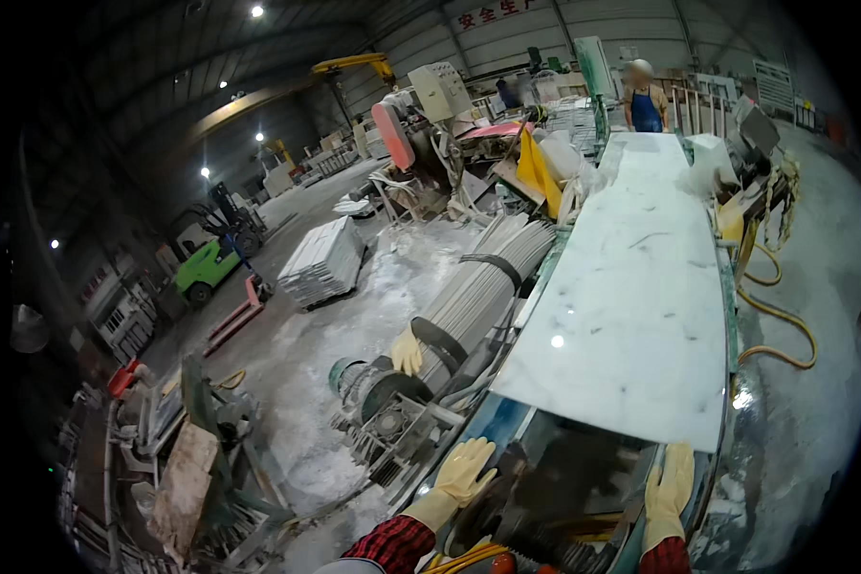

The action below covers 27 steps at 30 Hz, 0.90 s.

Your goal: The person repeatedly picks up large, flat, white stone slabs from a conveyor belt, wipes their surfaces with a yellow cloth, and places them back on the belt. The process is repetitive and involves handling the slabs one at a time.

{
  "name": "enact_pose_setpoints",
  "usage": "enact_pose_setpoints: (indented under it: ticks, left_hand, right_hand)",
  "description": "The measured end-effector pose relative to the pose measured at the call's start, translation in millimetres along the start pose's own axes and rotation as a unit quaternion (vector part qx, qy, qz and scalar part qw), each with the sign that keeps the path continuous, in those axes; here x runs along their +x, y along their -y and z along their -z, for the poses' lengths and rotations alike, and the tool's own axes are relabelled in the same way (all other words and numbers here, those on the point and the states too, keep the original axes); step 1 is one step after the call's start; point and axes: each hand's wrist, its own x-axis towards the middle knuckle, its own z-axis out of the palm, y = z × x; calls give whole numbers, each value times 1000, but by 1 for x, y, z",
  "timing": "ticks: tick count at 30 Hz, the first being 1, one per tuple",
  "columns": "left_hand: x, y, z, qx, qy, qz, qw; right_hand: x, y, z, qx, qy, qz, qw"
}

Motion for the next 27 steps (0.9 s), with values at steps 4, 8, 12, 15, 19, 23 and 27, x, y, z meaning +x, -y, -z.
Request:
enact_pose_setpoints:
  ticks: [4, 8, 12, 15, 19, 23, 27]
  left_hand:
    - [29, 15, -15, -42, -1, -36, 998]
    - [32, 20, -21, -44, 32, -37, 998]
    - [31, 21, -22, -89, -13, -38, 995]
    - [30, 24, -25, -75, 6, -31, 997]
    - [26, 25, -26, -80, -8, -21, 997]
    - [23, 22, -24, -83, 4, -14, 996]
    - [28, 19, -16, -70, 17, -20, 997]
  right_hand:
    - [2, 3, 3, -13, 45, -28, 999]
    - [0, 9, 8, -20, 37, -37, 998]
    - [-3, 11, 13, -22, 67, -46, 996]
    - [-3, 10, 14, -35, 72, -39, 996]
    - [-2, 12, 19, -23, 78, -37, 996]
    - [0, 20, 22, -21, 65, -45, 997]
    - [-6, 23, 25, -17, 45, -34, 998]
